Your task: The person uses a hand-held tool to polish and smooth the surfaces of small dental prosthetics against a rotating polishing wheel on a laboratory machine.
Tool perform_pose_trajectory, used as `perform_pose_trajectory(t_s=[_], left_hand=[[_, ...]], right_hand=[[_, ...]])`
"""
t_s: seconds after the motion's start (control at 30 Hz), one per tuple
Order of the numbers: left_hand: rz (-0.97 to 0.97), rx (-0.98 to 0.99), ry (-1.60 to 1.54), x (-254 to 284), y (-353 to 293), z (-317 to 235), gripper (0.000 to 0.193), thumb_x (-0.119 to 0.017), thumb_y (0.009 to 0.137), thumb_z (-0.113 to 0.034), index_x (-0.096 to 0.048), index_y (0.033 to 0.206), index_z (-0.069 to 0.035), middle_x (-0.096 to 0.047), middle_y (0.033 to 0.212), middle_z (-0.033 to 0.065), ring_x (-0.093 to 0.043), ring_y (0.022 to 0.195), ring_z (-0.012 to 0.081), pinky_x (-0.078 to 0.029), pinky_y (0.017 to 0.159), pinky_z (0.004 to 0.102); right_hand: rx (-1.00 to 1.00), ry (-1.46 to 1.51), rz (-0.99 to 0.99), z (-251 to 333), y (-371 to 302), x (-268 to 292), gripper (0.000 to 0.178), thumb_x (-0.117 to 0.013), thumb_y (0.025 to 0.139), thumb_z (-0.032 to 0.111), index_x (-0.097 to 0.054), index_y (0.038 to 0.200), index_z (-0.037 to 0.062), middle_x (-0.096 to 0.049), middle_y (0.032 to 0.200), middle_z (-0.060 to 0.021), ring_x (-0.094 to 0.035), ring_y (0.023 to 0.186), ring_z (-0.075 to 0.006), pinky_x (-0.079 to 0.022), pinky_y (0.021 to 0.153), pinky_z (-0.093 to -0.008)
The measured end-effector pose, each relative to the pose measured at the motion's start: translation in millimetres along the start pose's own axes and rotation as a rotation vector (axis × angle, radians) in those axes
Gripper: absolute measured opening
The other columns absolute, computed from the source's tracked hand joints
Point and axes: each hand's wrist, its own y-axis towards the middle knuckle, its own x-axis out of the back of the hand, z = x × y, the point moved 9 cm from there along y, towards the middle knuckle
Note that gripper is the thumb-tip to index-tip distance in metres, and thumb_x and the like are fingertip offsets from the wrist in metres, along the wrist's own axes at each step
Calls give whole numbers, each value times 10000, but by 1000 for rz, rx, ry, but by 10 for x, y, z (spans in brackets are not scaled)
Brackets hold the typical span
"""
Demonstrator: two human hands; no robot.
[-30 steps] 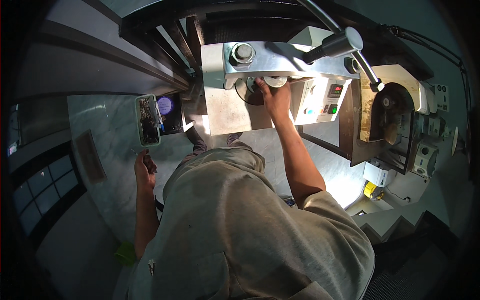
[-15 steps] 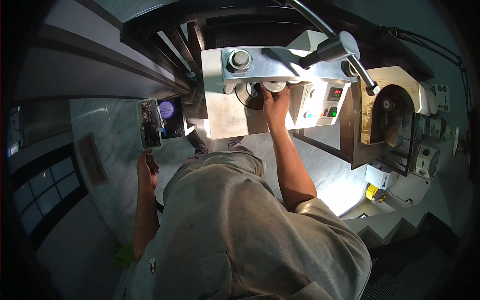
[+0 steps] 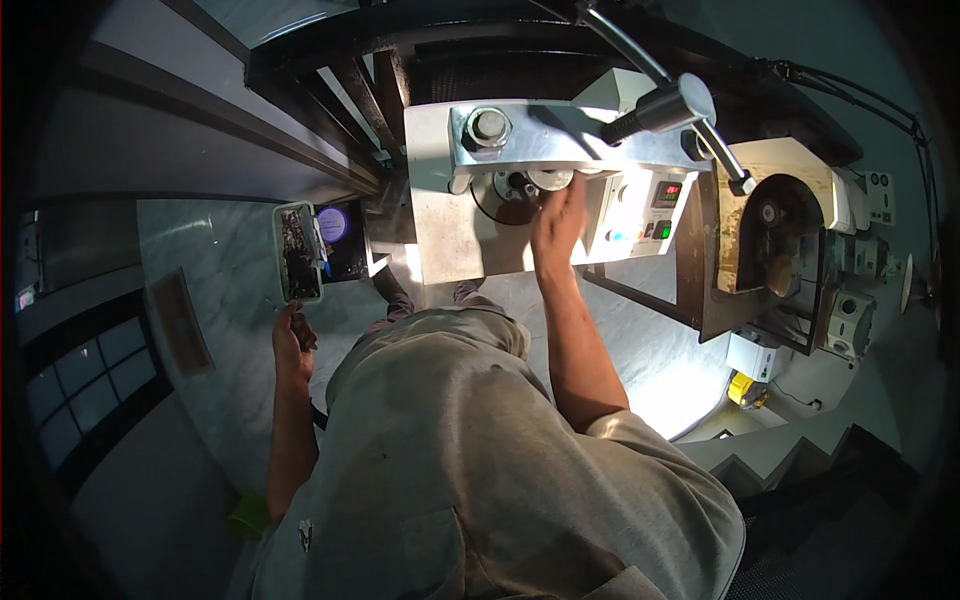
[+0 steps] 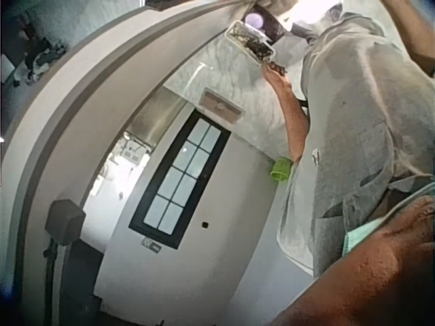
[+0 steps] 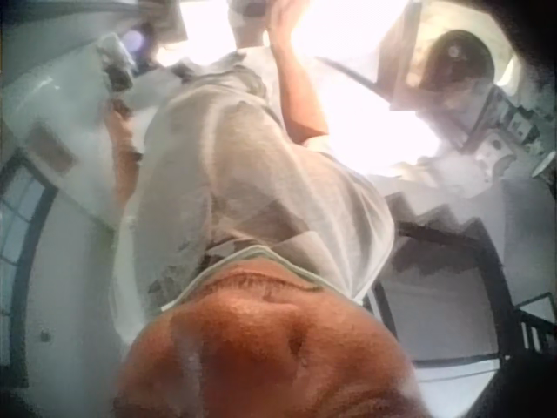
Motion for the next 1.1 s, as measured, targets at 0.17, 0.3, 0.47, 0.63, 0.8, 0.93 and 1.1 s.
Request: perform_pose_trajectory(t_s=[0.17, 0.3, 0.47, 0.63, 0.8, 0.93, 1.1], left_hand=[[-27, 6, -16, 77, 31, 64, 135, -583, 912, -232, -569, 883, -101, -256, 564, -80, -209, 440, 55, -178, 427, 264], [-9, 24, 11, 24, -10, 40, 140, -592, 907, -239, -570, 882, -103, -266, 567, -76, -221, 445, 58, -193, 439, 262], [-3, 15, 20, -127, -28, -24, 150, -605, 902, -252, -571, 868, -109, -277, 574, -73, -233, 449, 63, -201, 444, 267], [-14, 0, 11, -14, -18, 20, 157, -614, 899, -258, -569, 853, -115, -279, 576, -73, -230, 446, 65, -201, 442, 270], [-13, 18, -29, -65, -52, 86, 153, -613, 899, -253, -571, 866, -109, -282, 577, -72, -233, 446, 63, -201, 439, 266], [-21, 55, -67, -31, -66, 243, 158, -613, 898, -249, -566, 886, -98, -289, 585, -72, -239, 451, 59, -201, 435, 260], [-12, 25, -85, -9, -88, 301, 162, -610, 901, -241, -557, 913, -88, -294, 591, -71, -245, 454, 57, -196, 429, 256]], right_hand=[[29, -15, -22, -176, -29, -170, 273, -435, 982, 218, -510, 1121, -5, -619, 777, -242, -608, 698, -400, -477, 661, -417], [31, -137, 74, -309, 16, -175, 263, -453, 973, 213, -589, 1011, -10, -637, 831, -232, -595, 732, -417, -473, 685, -426], [278, -460, 340, -321, 161, -332, 167, -610, 893, 152, -637, 992, 21, -627, 899, -264, -604, 845, -448, -475, 721, -502], [318, -439, 528, -83, 240, -362, 198, -621, 904, 195, -634, 1031, 44, -644, 935, -230, -615, 886, -430, -487, 725, -483], [635, -415, 669, 10, 249, -387, 212, -628, 907, 217, -633, 1044, 55, -655, 988, -193, -626, 906, -395, -497, 738, -462], [395, -349, 852, -60, 362, -446, 232, -631, 906, 249, -636, 1046, 65, -659, 1007, -176, -631, 919, -380, -505, 755, -446], [544, -519, 898, -69, 340, -520, 226, -633, 903, 207, -616, 1089, 78, -654, 1015, -151, -632, 912, -342, -507, 786, -410]])
